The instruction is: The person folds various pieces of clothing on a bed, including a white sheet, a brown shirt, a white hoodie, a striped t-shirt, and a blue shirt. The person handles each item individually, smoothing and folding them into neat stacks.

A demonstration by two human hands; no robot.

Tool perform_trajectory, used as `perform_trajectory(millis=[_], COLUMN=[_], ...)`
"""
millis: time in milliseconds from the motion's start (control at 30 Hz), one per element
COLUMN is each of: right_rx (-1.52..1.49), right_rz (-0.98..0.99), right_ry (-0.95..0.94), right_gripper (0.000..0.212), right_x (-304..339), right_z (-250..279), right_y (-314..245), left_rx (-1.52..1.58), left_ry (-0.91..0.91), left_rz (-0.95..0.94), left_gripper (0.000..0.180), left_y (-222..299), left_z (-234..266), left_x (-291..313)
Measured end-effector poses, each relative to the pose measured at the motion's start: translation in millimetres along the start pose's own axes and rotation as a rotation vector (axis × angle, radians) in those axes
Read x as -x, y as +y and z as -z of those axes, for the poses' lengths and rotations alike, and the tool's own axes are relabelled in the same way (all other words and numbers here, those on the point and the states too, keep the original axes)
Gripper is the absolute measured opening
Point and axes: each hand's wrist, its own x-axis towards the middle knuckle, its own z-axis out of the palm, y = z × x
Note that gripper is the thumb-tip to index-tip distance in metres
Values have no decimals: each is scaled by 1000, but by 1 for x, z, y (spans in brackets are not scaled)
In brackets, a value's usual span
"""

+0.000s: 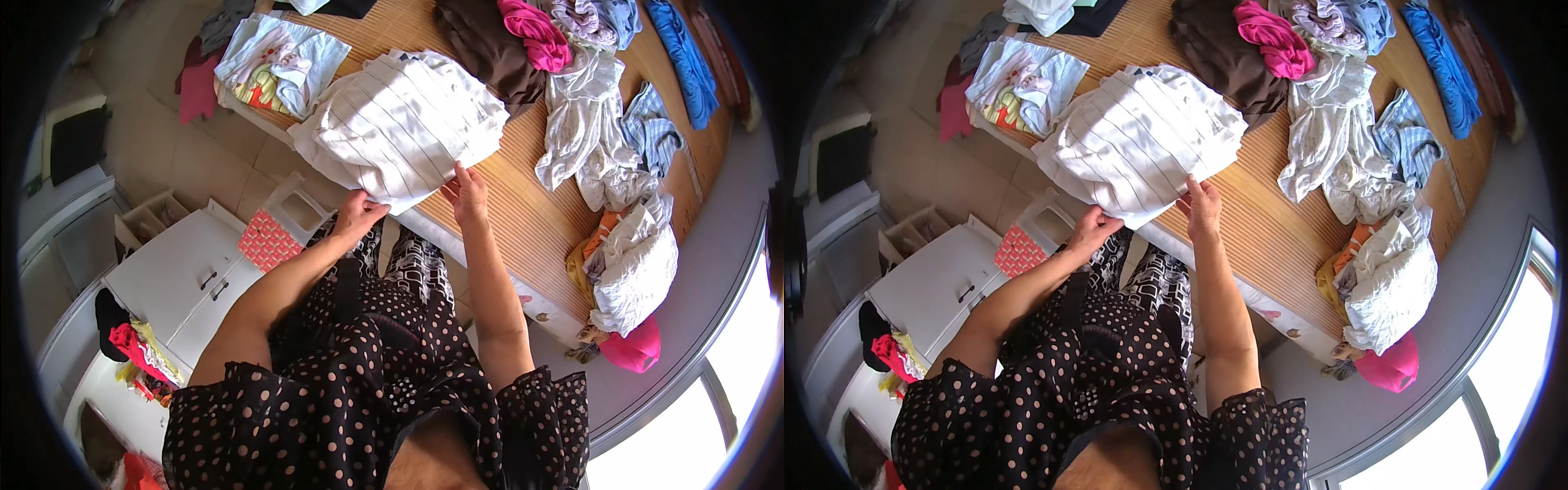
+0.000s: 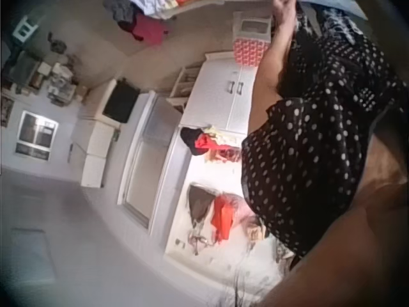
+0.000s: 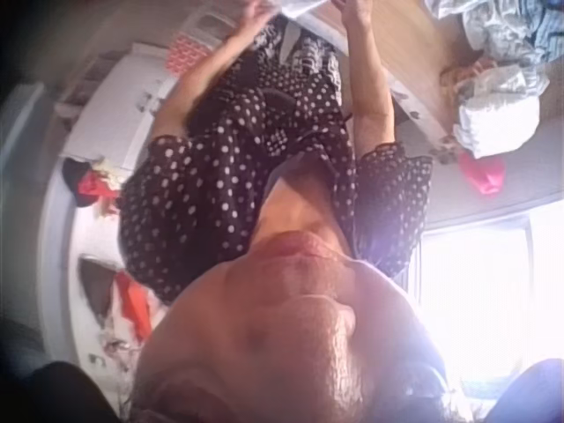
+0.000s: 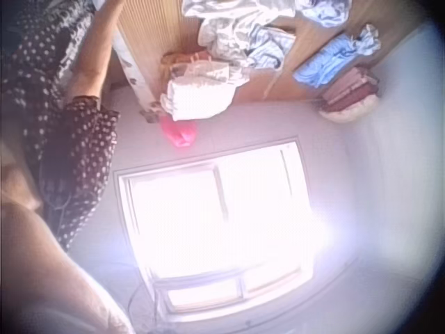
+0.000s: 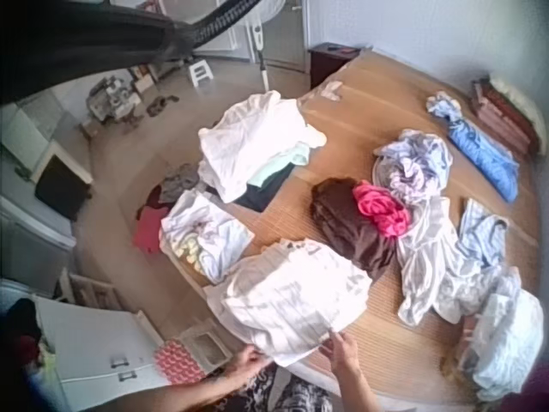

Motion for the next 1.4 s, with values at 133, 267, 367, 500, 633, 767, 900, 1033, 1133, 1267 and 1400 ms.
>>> perform_trajectory(millis=[133, 267, 367, 500, 633, 767, 900, 1033, 1133, 1267, 1400], right_rx=[69, 233, 317, 789, 1440, 1613, 1586, 1555, 1556, 1514, 1502], right_rz=[125, 48, 341, 615, 339, 53, -62, -159, -184, -248, -287], right_ry=[100, 198, 324, 556, 613, 388, 298, 280, 239, 257, 222], right_gripper=[21, 23, 25, 29, 37, 51, 63, 58, 55, 56, 45], right_x=[-12, -36, -18, -28, -30, -47, -57, -59, -66, -78, -75], right_z=[7, 29, 42, 113, 154, 162, 160, 158, 160, 164, 162], right_y=[-7, 11, -8, -43, -79, -105, -115, -127, -127, -121, -132], left_rx=[-173, 8, -365, -532, -911, -832, -569, -512, -365, -568, -736], left_ry=[-162, -109, -58, -101, -238, -447, -354, -212, -176, -131, 24], left_rz=[164, 310, -55, -543, -627, -273, -504, -700, -817, -1137, -1351], left_gripper=[26, 23, 18, 20, 34, 28, 25, 18, 17, 24, 30], left_y=[65, -19, -14, 53, 68, 99, 172, 247, 306, 380, 416], left_z=[-4, -6, 6, 3, -15, -21, -50, -107, -162, -242, -311], left_x=[13, 8, 18, 15, -24, -57, -104, -193, -257, -321, -378])
